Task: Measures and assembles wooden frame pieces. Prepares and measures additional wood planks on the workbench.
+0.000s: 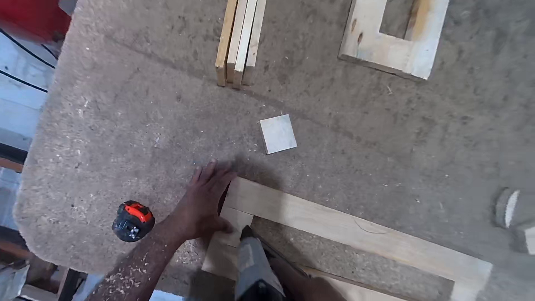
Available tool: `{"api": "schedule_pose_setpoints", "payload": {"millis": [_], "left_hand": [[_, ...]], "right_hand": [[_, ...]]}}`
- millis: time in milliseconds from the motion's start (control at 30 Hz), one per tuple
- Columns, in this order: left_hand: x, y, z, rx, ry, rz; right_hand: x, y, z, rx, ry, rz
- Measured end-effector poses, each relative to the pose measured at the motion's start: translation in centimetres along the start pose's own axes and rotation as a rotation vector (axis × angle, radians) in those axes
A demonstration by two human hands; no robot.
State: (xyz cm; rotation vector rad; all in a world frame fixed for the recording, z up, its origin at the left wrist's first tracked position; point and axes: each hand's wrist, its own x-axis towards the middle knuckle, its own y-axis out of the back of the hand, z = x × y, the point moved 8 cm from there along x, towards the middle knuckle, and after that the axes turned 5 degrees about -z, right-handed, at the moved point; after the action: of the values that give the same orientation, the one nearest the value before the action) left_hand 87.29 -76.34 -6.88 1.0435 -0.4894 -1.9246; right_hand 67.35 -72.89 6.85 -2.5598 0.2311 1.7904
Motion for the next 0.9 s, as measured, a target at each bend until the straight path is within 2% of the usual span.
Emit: {"api": "schedule_pose_setpoints", "payload": {"millis": [133,433,633,900], "left_hand": [[-0.3,0.3,0.3,0.031,-0.118,0.135],[-0.5,0.3,0.5,0.096,-0.186,0.242],[-0.5,0.3,0.4,0.097,-0.195,0.278],[-0.4,0.1,0.3,0.099,-0.196,0.279]], "right_hand": [[2.6,0.5,-1.6,0.001,-0.047,-0.015],[5.8,0.5,-3.2,-0.006,-0.05,-0.089],[6.2,0.8,-3.2,0.003,-0.049,-0.08],[6.3,0.7,-2.2,0.056,-0.152,-0.183]]}}
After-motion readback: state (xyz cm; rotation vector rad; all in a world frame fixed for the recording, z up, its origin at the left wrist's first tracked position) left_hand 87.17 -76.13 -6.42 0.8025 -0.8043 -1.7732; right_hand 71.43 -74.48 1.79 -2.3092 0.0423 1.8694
